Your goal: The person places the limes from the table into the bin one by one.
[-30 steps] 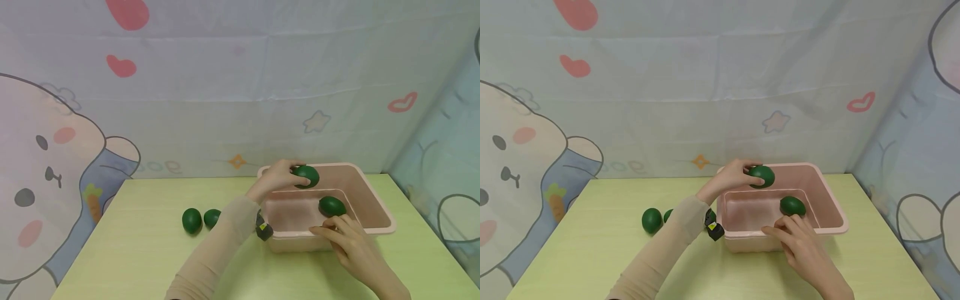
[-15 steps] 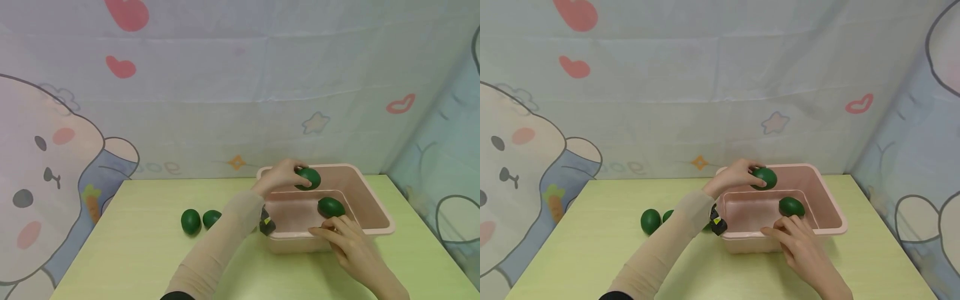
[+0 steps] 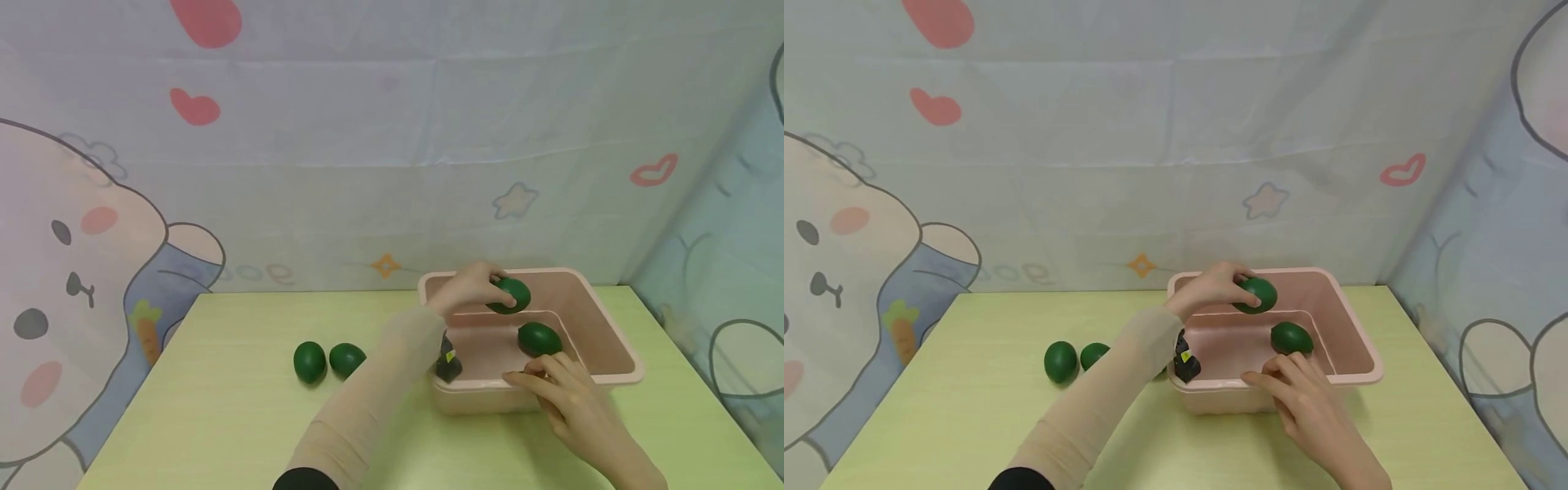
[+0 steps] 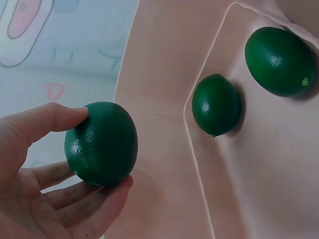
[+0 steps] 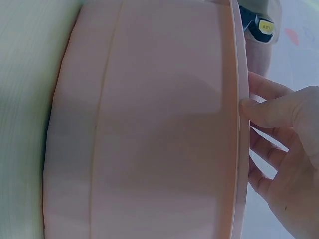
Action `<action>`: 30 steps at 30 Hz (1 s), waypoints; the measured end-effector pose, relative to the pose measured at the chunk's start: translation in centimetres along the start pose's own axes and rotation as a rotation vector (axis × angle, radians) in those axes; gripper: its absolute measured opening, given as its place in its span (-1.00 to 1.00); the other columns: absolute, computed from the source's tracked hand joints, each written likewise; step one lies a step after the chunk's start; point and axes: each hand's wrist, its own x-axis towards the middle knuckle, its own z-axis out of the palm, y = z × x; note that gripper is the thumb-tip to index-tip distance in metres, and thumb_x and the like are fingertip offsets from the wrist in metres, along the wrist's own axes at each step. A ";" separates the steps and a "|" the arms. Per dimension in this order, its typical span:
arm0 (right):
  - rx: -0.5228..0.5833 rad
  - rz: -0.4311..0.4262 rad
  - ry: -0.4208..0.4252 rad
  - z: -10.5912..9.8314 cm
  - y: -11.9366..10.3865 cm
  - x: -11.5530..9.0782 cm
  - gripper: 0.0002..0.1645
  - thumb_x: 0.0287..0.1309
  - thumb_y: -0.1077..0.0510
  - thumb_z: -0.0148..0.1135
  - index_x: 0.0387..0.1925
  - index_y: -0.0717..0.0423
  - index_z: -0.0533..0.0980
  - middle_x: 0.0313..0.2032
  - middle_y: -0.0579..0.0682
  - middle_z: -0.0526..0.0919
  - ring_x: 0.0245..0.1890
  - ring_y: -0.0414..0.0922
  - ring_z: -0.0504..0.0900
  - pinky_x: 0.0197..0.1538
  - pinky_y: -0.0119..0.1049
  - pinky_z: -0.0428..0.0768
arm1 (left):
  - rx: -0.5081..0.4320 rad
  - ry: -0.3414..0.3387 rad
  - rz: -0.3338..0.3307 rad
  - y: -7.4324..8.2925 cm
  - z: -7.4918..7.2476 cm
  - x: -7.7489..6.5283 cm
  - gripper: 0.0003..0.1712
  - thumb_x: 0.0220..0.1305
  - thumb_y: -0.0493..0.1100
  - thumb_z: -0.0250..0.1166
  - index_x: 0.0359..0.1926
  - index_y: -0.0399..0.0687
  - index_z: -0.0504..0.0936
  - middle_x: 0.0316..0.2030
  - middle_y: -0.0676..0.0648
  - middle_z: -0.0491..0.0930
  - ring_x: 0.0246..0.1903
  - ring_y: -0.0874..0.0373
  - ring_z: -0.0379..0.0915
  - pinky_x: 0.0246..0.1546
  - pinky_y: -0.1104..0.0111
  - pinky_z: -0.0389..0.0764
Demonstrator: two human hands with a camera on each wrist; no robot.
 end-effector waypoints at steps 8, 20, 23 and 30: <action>0.003 0.027 -0.034 0.0 0.0 -0.2 -0.41 0.50 0.01 -0.38 -0.13 -0.09 0.67 -0.29 -0.18 0.53 -0.24 -0.23 0.39 -0.11 -0.41 0.28 | -0.003 0.013 -0.016 -0.9 0.8 1.0 -0.52 0.11 -0.12 0.41 0.05 -0.20 0.60 0.00 -0.13 0.62 -0.13 0.11 0.57 -0.21 0.45 0.57; 0.001 0.011 -0.008 -0.1 0.1 -0.1 -0.44 0.51 0.01 -0.35 -0.13 -0.10 0.67 -0.29 -0.19 0.53 -0.24 -0.23 0.39 -0.11 -0.40 0.27 | 0.034 -0.015 -0.041 -1.9 1.8 1.5 -0.56 0.09 -0.16 0.41 0.03 -0.13 0.65 -0.09 -0.07 0.68 -0.24 0.20 0.55 -0.27 0.51 0.54; 0.004 0.004 0.002 0.0 0.1 -0.1 -0.45 0.51 0.03 -0.34 -0.13 -0.10 0.67 -0.30 -0.19 0.53 -0.24 -0.22 0.40 -0.11 -0.39 0.28 | 0.010 -0.015 -0.058 -1.9 1.8 1.5 -0.52 0.10 -0.15 0.40 0.09 -0.13 0.61 -0.04 -0.08 0.67 -0.13 0.14 0.59 -0.18 0.46 0.59; -0.008 0.033 -0.034 -0.1 0.2 -0.3 -0.40 0.50 0.01 -0.39 -0.13 -0.10 0.67 -0.28 -0.18 0.54 -0.22 -0.22 0.39 -0.10 -0.39 0.27 | -0.057 -0.014 -0.072 -1.9 1.8 1.0 -0.47 0.13 -0.15 0.34 0.17 -0.10 0.55 0.05 -0.08 0.63 0.05 0.04 0.54 0.01 0.29 0.59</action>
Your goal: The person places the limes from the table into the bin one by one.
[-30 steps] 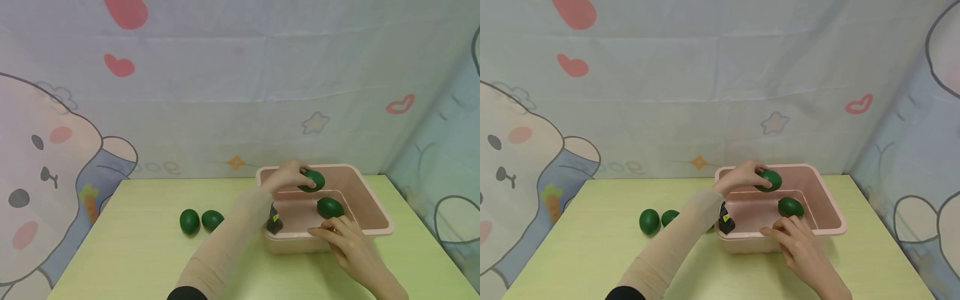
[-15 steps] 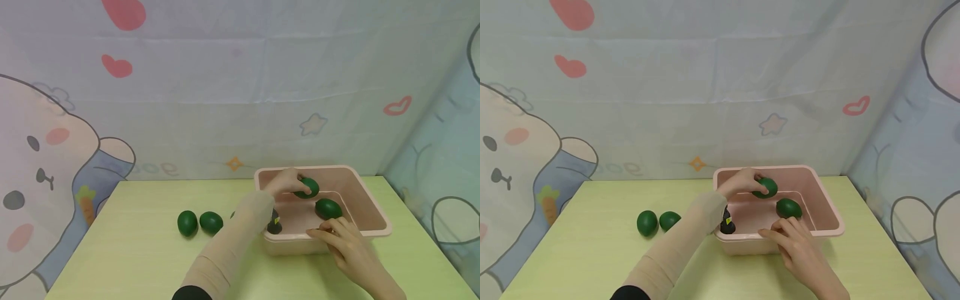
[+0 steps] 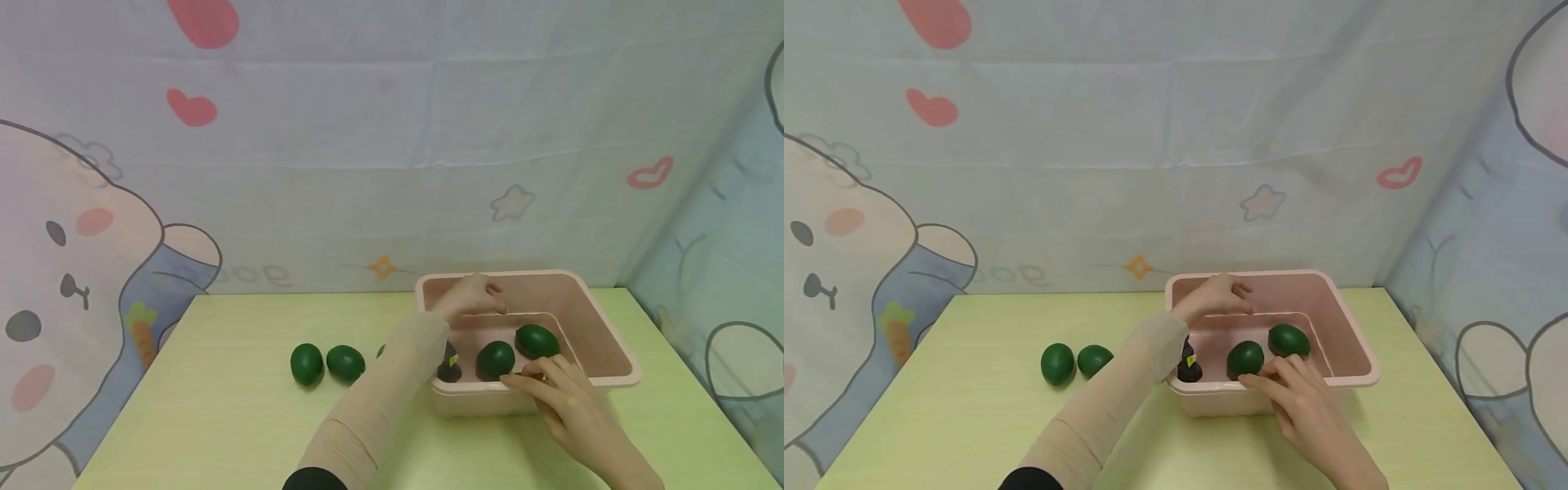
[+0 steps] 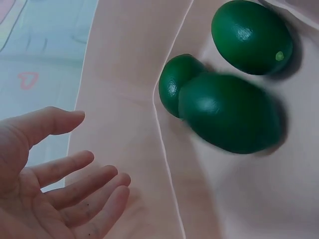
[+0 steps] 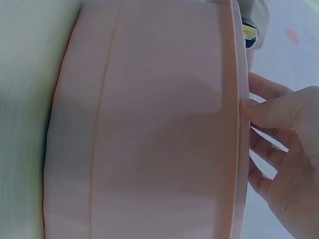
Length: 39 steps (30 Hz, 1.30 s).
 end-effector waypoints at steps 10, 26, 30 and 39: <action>0.003 0.013 -0.012 -0.2 -0.1 0.1 -0.40 0.50 0.00 -0.39 -0.13 -0.11 0.67 -0.29 -0.19 0.52 -0.22 -0.22 0.39 -0.08 -0.37 0.27 | -0.029 -0.001 0.013 0.0 -0.2 -0.1 -0.48 0.19 -0.08 0.33 0.17 -0.10 0.54 0.06 -0.08 0.61 0.07 0.04 0.53 0.05 0.27 0.57; 0.001 0.006 -0.004 -0.1 -0.1 0.1 -0.41 0.51 -0.01 -0.37 -0.12 -0.12 0.67 -0.26 -0.18 0.54 -0.21 -0.21 0.40 -0.08 -0.37 0.26 | -0.021 0.052 0.096 1.9 -1.9 -1.7 -0.51 0.27 -0.07 0.25 0.21 -0.06 0.52 0.13 -0.14 0.56 0.11 0.00 0.50 0.02 0.27 0.58; 0.006 -0.001 0.007 -0.1 -0.1 0.2 -0.41 0.50 0.01 -0.37 -0.13 -0.11 0.68 -0.29 -0.19 0.52 -0.22 -0.22 0.39 -0.09 -0.37 0.26 | 0.020 0.072 0.123 2.6 -2.4 -2.1 -0.50 0.28 -0.02 0.25 0.22 0.01 0.51 0.11 -0.12 0.57 0.10 0.01 0.51 0.01 0.27 0.58; 0.004 0.005 -0.001 -0.1 0.0 0.1 -0.40 0.50 0.02 -0.39 -0.13 -0.11 0.68 -0.29 -0.19 0.52 -0.23 -0.23 0.38 -0.10 -0.39 0.25 | 0.026 0.103 0.177 3.5 -3.4 -3.6 -0.50 0.29 -0.01 0.26 0.23 0.05 0.50 0.15 -0.12 0.55 0.10 0.01 0.52 -0.05 0.31 0.59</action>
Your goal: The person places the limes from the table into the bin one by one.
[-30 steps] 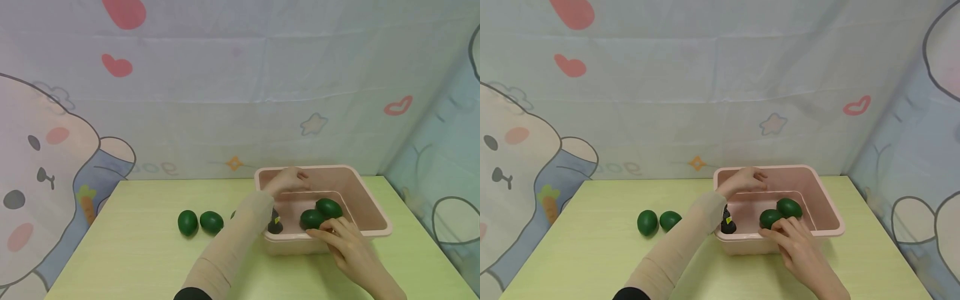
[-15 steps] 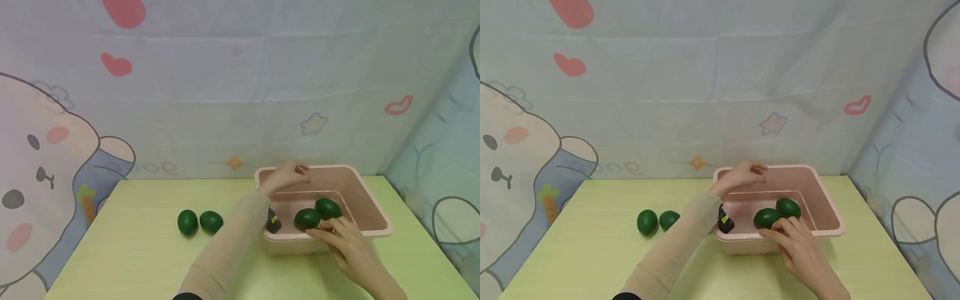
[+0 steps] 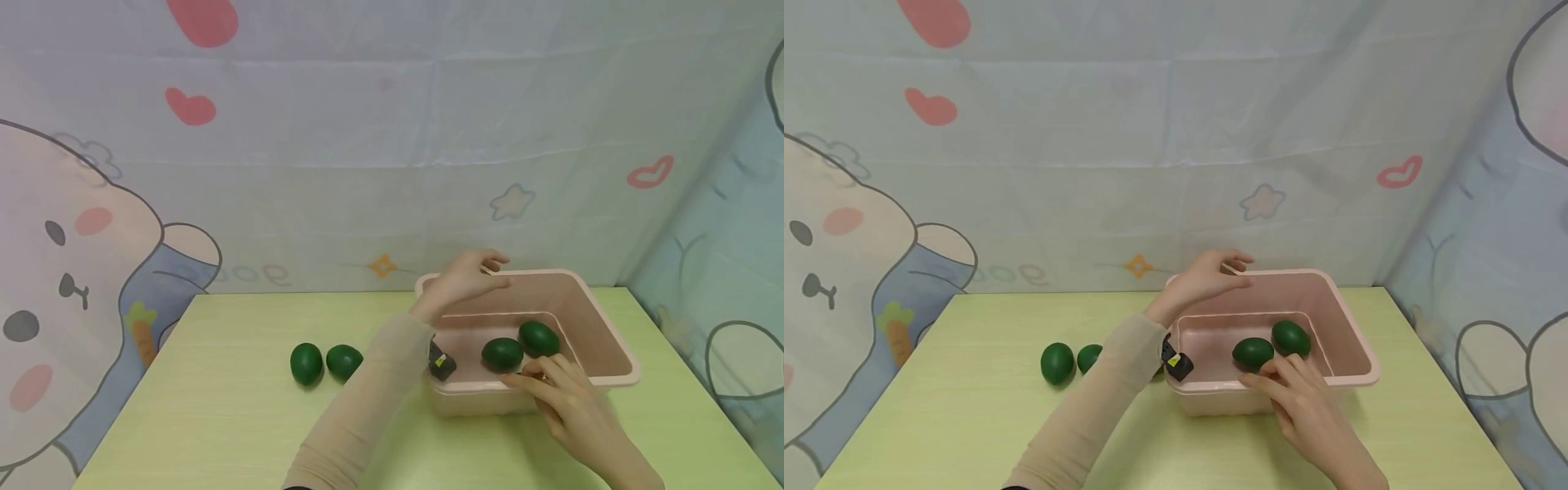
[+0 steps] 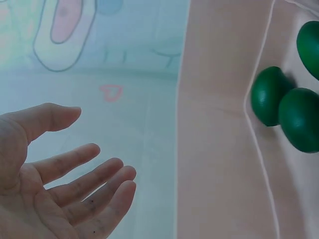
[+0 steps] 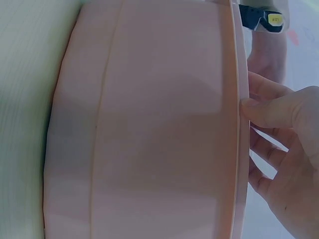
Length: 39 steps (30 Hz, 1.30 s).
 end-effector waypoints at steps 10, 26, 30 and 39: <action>-0.009 0.006 -0.012 0.1 0.4 0.1 -0.40 0.50 0.00 -0.39 -0.12 -0.11 0.67 -0.29 -0.18 0.51 -0.25 -0.22 0.37 -0.12 -0.40 0.24 | -0.029 0.047 0.028 0.5 -0.8 -1.8 -0.51 0.29 -0.05 0.27 0.24 0.06 0.50 0.16 -0.06 0.55 0.07 0.02 0.54 -0.08 0.39 0.60; -0.006 0.011 -0.029 0.1 0.9 0.2 -0.39 0.50 -0.03 -0.40 -0.12 -0.12 0.67 -0.29 -0.19 0.51 -0.25 -0.23 0.37 -0.11 -0.40 0.25 | 0.009 0.138 0.134 -0.2 -1.5 -5.7 -0.51 0.32 -0.06 0.23 0.25 0.00 0.49 0.12 -0.10 0.57 0.08 0.00 0.53 0.05 0.29 0.59; -0.007 0.028 -0.051 0.1 1.0 0.2 -0.37 0.50 -0.05 -0.43 -0.11 -0.14 0.67 -0.28 -0.19 0.52 -0.23 -0.23 0.37 -0.10 -0.39 0.25 | -0.021 0.153 0.145 -0.4 -1.5 -6.6 -0.51 0.33 -0.07 0.22 0.26 -0.01 0.47 0.14 -0.11 0.54 0.10 -0.02 0.50 0.09 0.20 0.57; -0.005 0.028 -0.056 0.1 1.2 0.3 -0.36 0.50 -0.06 -0.43 -0.11 -0.12 0.67 -0.28 -0.19 0.52 -0.23 -0.23 0.37 -0.11 -0.40 0.25 | 0.026 0.210 0.112 -1.1 -1.6 -8.3 -0.54 0.32 -0.04 0.22 0.23 0.05 0.51 0.13 -0.06 0.55 0.09 0.01 0.51 0.09 0.21 0.56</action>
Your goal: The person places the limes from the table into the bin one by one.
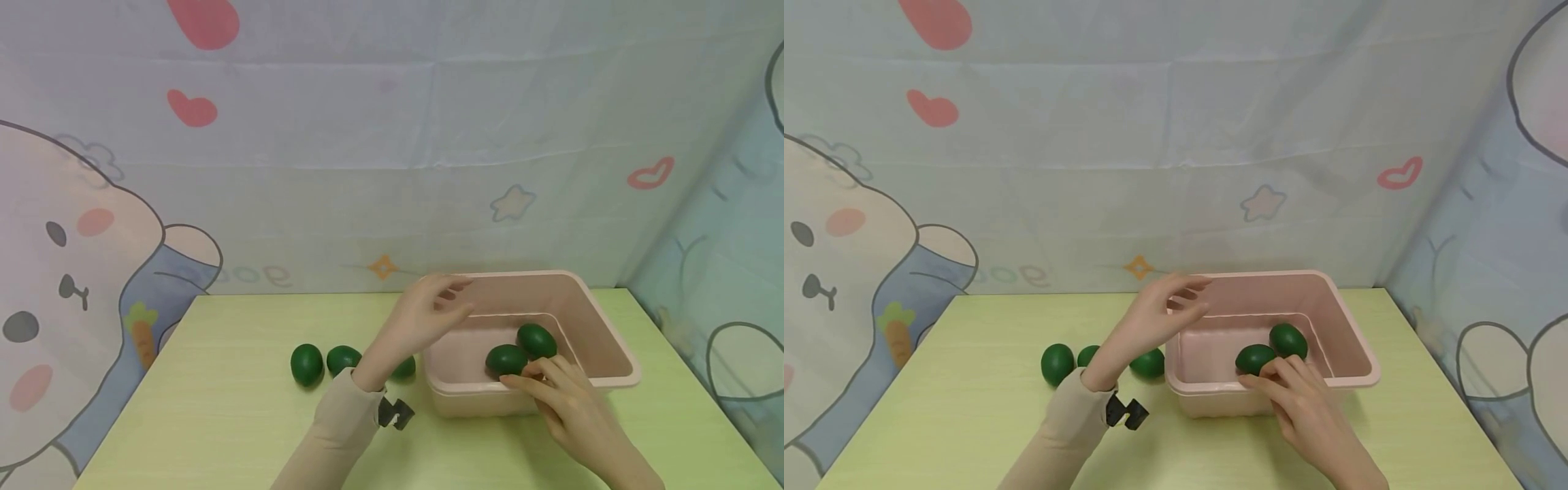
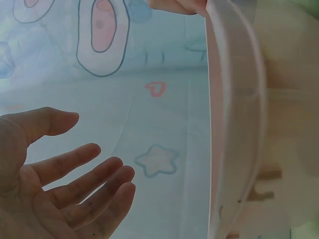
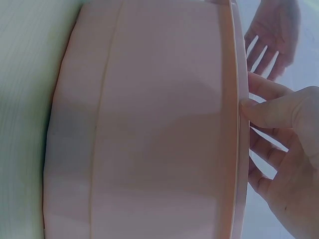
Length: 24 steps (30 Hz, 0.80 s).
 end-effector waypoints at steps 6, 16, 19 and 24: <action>-0.002 0.010 -0.013 -0.1 0.0 0.0 -0.35 0.49 -0.06 -0.44 -0.10 -0.12 0.67 -0.27 -0.18 0.52 -0.23 -0.23 0.36 -0.10 -0.40 0.25 | -0.022 0.034 0.014 -0.8 -0.1 -1.1 -0.52 0.31 -0.08 0.23 0.25 0.11 0.48 0.17 -0.01 0.52 0.09 0.04 0.51 0.08 0.17 0.57; 0.000 0.001 -0.004 0.0 0.0 0.0 -0.36 0.49 -0.04 -0.45 -0.09 -0.14 0.66 -0.28 -0.19 0.51 -0.23 -0.23 0.35 -0.09 -0.40 0.24 | -0.063 0.105 -0.038 -2.7 -0.2 -3.2 -0.52 0.29 -0.03 0.25 0.22 0.02 0.52 0.12 -0.08 0.57 0.07 0.01 0.53 0.02 0.11 0.58; 0.003 -0.006 0.001 0.0 0.0 0.0 -0.36 0.50 -0.03 -0.45 -0.10 -0.13 0.66 -0.28 -0.19 0.51 -0.23 -0.23 0.34 -0.09 -0.41 0.23 | -0.059 0.135 -0.049 -3.2 -0.2 -3.7 -0.54 0.30 -0.03 0.25 0.20 0.02 0.53 0.09 -0.08 0.58 0.03 0.03 0.55 -0.01 0.13 0.60; 0.010 -0.020 0.017 0.0 0.0 0.1 -0.37 0.50 -0.02 -0.44 -0.10 -0.12 0.66 -0.28 -0.19 0.50 -0.24 -0.23 0.34 -0.09 -0.41 0.23 | -0.049 0.185 -0.078 -4.1 -0.2 -4.5 -0.57 0.30 -0.04 0.25 0.18 0.05 0.55 0.08 -0.05 0.59 0.00 0.07 0.56 -0.02 0.20 0.60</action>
